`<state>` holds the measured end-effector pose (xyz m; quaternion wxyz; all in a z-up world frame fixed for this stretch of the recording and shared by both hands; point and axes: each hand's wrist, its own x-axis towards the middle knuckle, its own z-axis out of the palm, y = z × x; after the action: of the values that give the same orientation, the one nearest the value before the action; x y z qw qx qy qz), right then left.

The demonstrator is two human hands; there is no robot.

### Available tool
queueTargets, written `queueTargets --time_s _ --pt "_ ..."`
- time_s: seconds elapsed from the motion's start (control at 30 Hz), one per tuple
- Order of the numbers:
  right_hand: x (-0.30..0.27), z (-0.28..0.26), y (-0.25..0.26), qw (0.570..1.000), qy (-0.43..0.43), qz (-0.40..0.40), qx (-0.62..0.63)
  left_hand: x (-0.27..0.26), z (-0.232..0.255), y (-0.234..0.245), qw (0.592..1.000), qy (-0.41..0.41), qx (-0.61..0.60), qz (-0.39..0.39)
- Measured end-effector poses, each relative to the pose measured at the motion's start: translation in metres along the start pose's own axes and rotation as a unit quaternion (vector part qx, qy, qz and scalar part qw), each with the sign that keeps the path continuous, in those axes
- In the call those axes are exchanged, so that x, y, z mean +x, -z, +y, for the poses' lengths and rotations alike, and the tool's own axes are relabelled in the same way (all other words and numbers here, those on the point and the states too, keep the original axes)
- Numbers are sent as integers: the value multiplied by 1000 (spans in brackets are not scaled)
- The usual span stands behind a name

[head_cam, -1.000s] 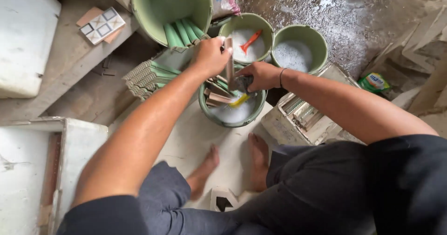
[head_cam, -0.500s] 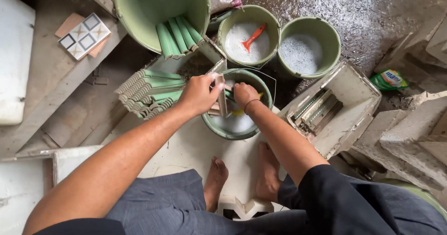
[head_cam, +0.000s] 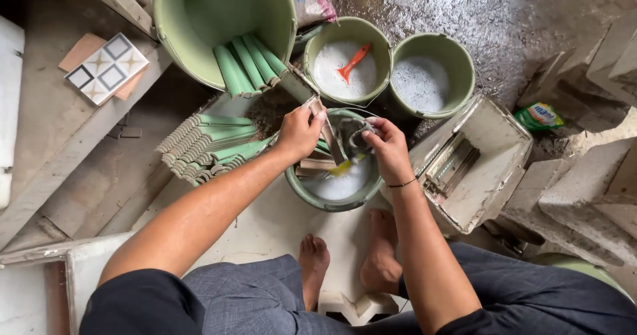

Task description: The person scrubs small rectangular tiles with a cloth, dipping them into soapy water and placing them into a container. The person repeats this process for multiple tiles, handling them one at a time.

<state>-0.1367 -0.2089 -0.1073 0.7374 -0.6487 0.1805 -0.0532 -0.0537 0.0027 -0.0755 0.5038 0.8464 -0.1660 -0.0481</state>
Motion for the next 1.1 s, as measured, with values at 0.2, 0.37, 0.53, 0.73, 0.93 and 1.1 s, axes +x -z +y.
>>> queueTargets --time_s 0.2,0.37,0.53,0.73,0.93,1.1 --pt "-19 1 -50 987 117 13 106 2 17 -7 997 20 73 -24" --pt "-34 39 -49 982 167 70 53 -9 51 -1 999 -6 49 -2" --pt "-20 78 -31 985 145 52 72 -19 47 -3 997 -21 74 -2" --pt "-28 31 -54 984 168 29 47 -32 33 -3 999 -19 44 3" --pt "-15 74 -40 976 200 0 -88 -15 28 22 998 -16 16 50" --pt "-19 58 -50 986 162 14 -38 -11 18 19 996 46 -65 49"
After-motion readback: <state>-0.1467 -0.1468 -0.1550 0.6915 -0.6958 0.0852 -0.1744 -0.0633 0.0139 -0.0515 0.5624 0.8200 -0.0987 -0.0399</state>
